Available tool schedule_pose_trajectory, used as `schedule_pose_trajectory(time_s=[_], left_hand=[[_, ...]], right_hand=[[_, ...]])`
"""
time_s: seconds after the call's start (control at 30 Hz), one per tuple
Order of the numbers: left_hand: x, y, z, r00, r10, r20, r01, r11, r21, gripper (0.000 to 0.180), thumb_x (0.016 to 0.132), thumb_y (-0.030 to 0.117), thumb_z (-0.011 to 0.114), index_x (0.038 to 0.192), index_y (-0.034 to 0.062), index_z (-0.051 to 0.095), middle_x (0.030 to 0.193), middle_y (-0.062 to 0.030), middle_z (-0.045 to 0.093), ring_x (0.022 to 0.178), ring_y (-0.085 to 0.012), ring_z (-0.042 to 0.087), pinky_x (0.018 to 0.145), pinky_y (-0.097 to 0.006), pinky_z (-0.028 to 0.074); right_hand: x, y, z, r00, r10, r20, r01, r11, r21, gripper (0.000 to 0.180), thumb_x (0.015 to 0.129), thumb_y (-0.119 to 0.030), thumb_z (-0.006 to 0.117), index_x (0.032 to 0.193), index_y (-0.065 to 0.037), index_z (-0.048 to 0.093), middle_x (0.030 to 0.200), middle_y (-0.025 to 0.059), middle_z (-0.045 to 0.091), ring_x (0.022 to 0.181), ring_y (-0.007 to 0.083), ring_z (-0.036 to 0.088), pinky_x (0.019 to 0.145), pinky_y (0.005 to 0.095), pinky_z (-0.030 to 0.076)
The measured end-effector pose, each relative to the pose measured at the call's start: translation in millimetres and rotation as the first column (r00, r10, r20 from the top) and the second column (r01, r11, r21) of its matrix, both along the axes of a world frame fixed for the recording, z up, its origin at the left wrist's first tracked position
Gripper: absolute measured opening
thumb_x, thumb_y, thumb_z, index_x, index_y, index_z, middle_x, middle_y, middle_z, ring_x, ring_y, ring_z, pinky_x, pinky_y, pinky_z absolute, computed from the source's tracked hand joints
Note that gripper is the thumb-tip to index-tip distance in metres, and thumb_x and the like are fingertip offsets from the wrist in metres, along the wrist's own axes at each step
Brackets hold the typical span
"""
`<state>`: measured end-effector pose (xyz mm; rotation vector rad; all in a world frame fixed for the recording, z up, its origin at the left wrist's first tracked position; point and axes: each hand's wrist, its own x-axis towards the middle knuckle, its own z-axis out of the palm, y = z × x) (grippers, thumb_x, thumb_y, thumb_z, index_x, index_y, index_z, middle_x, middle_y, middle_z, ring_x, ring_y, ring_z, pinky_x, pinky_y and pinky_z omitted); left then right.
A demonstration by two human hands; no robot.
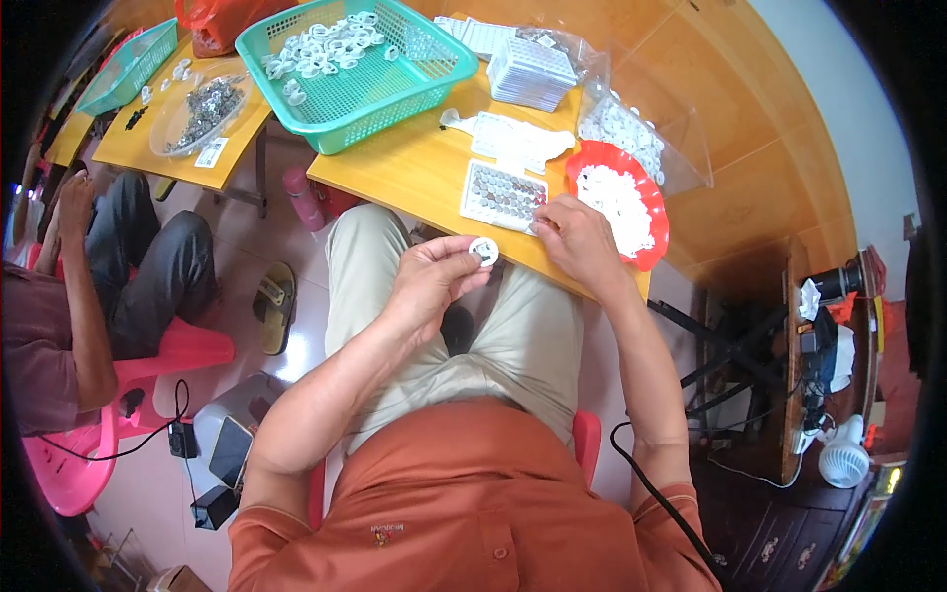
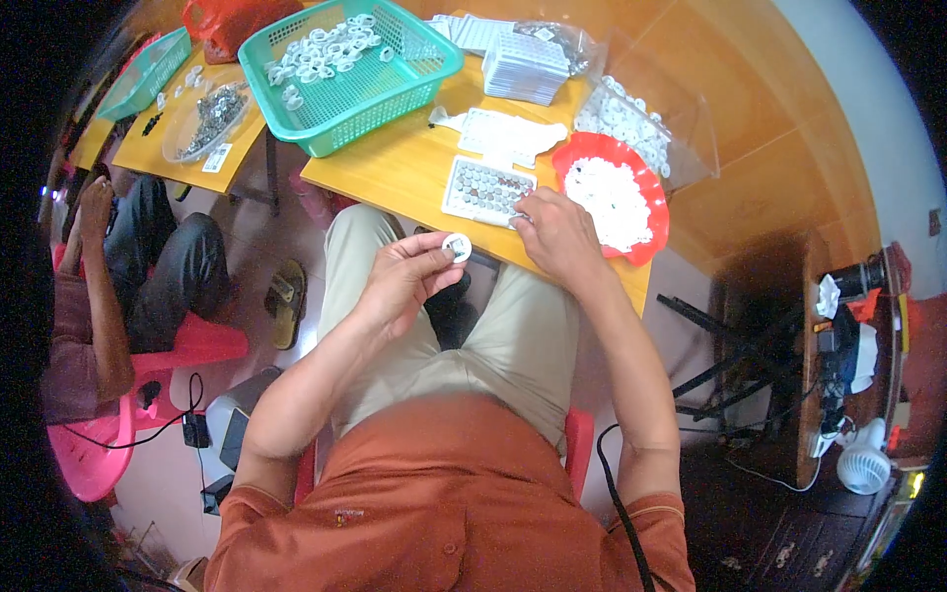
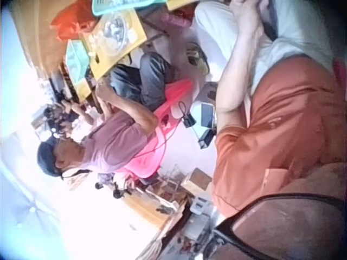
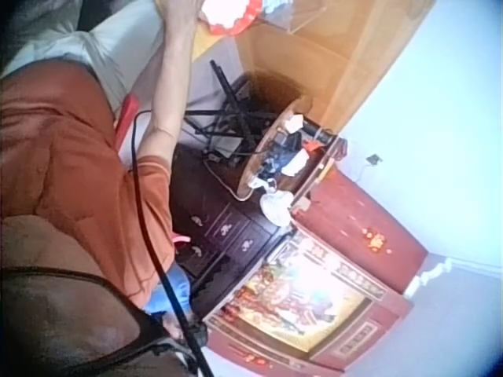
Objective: The person sits at a work table, picks up a circular plastic base, and assembles small electronic parts from trays into the base by hand.
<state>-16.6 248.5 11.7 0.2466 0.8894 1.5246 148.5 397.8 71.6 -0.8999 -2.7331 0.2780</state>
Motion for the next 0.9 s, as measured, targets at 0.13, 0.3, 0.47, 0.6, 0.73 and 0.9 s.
schedule_pose_trajectory(time_s=[0.13,0.3,0.47,0.6,0.73,0.9], left_hand=[[-1,0,-1,1.0,-0.003,0.026,0.003,1.0,0.001,0.022,0.09,0.0,0.06,0.111,-0.0048,0.063,0.101,-0.0125,0.068,0.083,-0.0152,0.068,0.074,-0.024,0.059],[-2,1,0,0.999,-0.007,0.044,0.007,1.0,0.003,0.021,0.091,0.0,0.059,0.111,-0.0049,0.062,0.101,-0.0126,0.068,0.083,-0.015,0.068,0.074,-0.024,0.059],[-4,0,4,0.998,-0.005,0.061,0.005,1.0,0.006,0.021,0.091,0.001,0.059,0.112,-0.0048,0.062,0.101,-0.0121,0.068,0.083,-0.0148,0.067,0.074,-0.024,0.059],[-3,0,3,0.998,-0.001,0.068,0.0,1.0,0.015,0.021,0.091,0.001,0.059,0.111,-0.0047,0.062,0.1,-0.0118,0.068,0.082,-0.0146,0.067,0.074,-0.024,0.059],[-3,-1,3,0.998,0.002,0.066,-0.003,1.0,0.015,0.021,0.09,0.0,0.06,0.111,-0.0049,0.062,0.1,-0.0114,0.068,0.083,-0.0145,0.067,0.073,-0.023,0.058],[-4,0,2,0.998,0.009,0.062,-0.009,1.0,0.011,0.021,0.089,-0.001,0.06,0.109,-0.005,0.063,0.1,-0.0109,0.067,0.083,-0.0142,0.066,0.072,-0.023,0.058]], right_hand=[[-8,3,-5,0.999,-0.015,0.043,0.018,0.998,-0.059,0.02,0.083,-0.015,0.064,0.097,-0.001,0.069,0.099,0.0156,0.064,0.094,0.0342,0.062,0.082,0.0429,0.05],[-13,5,-12,0.999,0.023,0.039,-0.022,0.999,-0.031,0.02,0.084,-0.014,0.064,0.097,0.001,0.068,0.096,0.0171,0.065,0.092,0.0339,0.063,0.08,0.0412,0.049],[-16,3,-14,0.994,0.019,0.104,-0.013,0.998,-0.057,0.021,0.085,-0.015,0.062,0.098,0.001,0.068,0.096,0.0176,0.064,0.094,0.0349,0.062,0.081,0.0424,0.049],[-19,3,-11,0.982,-0.002,0.189,0.017,0.997,-0.08,0.022,0.086,-0.016,0.063,0.1,-0.001,0.068,0.103,0.0188,0.064,0.098,0.0371,0.061,0.085,0.0454,0.049],[-22,-1,-7,0.983,-0.011,0.186,0.028,0.996,-0.09,0.021,0.085,-0.016,0.063,0.098,-0.001,0.069,0.102,0.0186,0.064,0.097,0.0368,0.062,0.084,0.0456,0.049],[-19,-6,-2,0.986,-0.009,0.164,0.025,0.995,-0.095,0.018,0.082,-0.015,0.065,0.093,-0.001,0.07,0.099,0.0182,0.064,0.093,0.0361,0.062,0.079,0.0457,0.05]])
